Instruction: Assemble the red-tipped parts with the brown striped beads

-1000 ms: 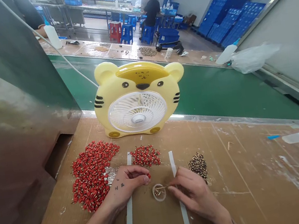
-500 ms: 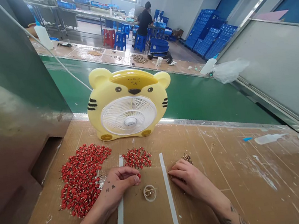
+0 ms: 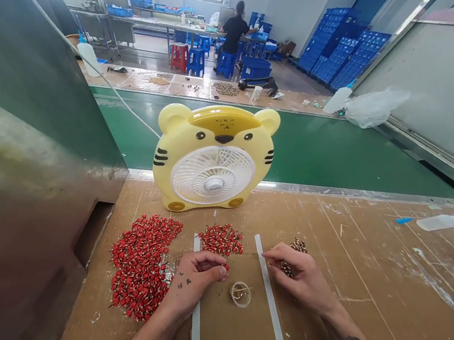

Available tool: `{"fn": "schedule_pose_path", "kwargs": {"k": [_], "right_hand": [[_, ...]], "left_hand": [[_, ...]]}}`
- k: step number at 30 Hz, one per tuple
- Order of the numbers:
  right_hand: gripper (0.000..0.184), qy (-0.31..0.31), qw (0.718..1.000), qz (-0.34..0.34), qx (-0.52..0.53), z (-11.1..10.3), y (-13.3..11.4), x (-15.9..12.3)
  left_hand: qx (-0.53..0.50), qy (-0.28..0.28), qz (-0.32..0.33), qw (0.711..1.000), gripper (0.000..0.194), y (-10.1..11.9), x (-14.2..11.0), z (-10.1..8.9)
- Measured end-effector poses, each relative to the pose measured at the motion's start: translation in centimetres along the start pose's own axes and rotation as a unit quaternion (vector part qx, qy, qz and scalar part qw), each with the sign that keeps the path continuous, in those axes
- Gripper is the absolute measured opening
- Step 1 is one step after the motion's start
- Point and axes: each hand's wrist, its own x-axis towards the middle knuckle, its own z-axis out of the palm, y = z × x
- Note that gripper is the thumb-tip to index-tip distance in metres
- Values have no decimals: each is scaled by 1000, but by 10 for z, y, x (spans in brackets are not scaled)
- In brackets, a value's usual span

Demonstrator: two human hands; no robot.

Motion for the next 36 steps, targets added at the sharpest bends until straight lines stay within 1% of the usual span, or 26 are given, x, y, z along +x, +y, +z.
{"fn": "schedule_pose_path", "kwargs": {"k": [2,4,7,9,13,18,22,25,27,32,34,36], "right_hand": [[14,7,998,-4,70,11,-4,6],[12,23,990,20,141,23,-8,11],[8,47,969,74,233,40,-17,17],[6,49,959,81,267,48,-24,20],[8,62,959,51,271,56,-37,22],[7,66,966,19,250,61,-41,24],[6,82,962,32,260,64,-39,24],[10,72,964,31,255,64,-37,23],[9,64,962,40,264,64,-36,22],[3,56,943,113,309,68,-36,20],[2,62,939,114,318,69,-39,20],[1,70,938,96,327,70,-42,21]], "left_hand": [[3,8,9,1000,14,-2,1,0],[9,22,29,999,13,-2,0,1],[22,42,87,995,10,-1,-2,5],[20,42,134,990,8,0,-4,8],[20,23,198,980,10,1,-6,10],[31,12,225,974,13,1,-7,8],[27,10,222,975,12,-1,-7,7],[25,16,215,976,11,-2,-6,7],[20,20,212,977,12,-2,-6,8],[29,26,223,974,13,1,-7,8],[41,28,233,971,12,2,-7,8],[57,29,243,968,11,2,-8,7]]}}
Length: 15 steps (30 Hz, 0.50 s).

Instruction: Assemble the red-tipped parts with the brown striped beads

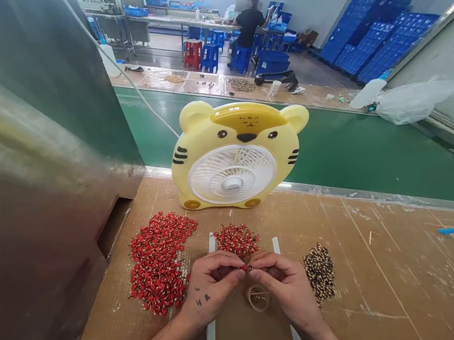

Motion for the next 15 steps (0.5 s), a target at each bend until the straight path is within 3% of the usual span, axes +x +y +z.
{"fn": "schedule_pose_path", "kwargs": {"k": [15], "right_hand": [[3,17,996,-57,-62,9,-12,1]], "left_hand": [[69,-12,44,997,11,1,-1,-2]]}}
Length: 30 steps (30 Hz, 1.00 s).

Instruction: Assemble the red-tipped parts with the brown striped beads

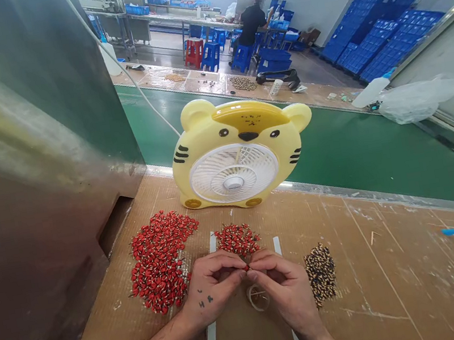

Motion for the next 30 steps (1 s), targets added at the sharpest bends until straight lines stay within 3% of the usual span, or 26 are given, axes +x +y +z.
{"fn": "schedule_pose_path", "kwargs": {"k": [9,17,22,25,27,30], "right_hand": [[9,-48,997,-12,-57,-8,-3,0],[14,-63,990,-20,-121,-3,-10,0],[15,-55,990,0,-131,-14,2,9],[16,-4,986,13,-167,-29,12,18],[16,11,978,6,-210,-38,18,23],[17,-2,964,-28,-264,-42,24,29]], "left_hand": [[-4,-7,-30,1000,10,2,1,-1],[29,21,-73,997,7,-6,-4,1],[-7,-22,-106,994,32,-9,3,5],[126,-51,-77,988,39,2,9,-8],[307,-66,-28,949,29,15,10,-26],[546,-101,-15,832,24,35,7,-54]]}}
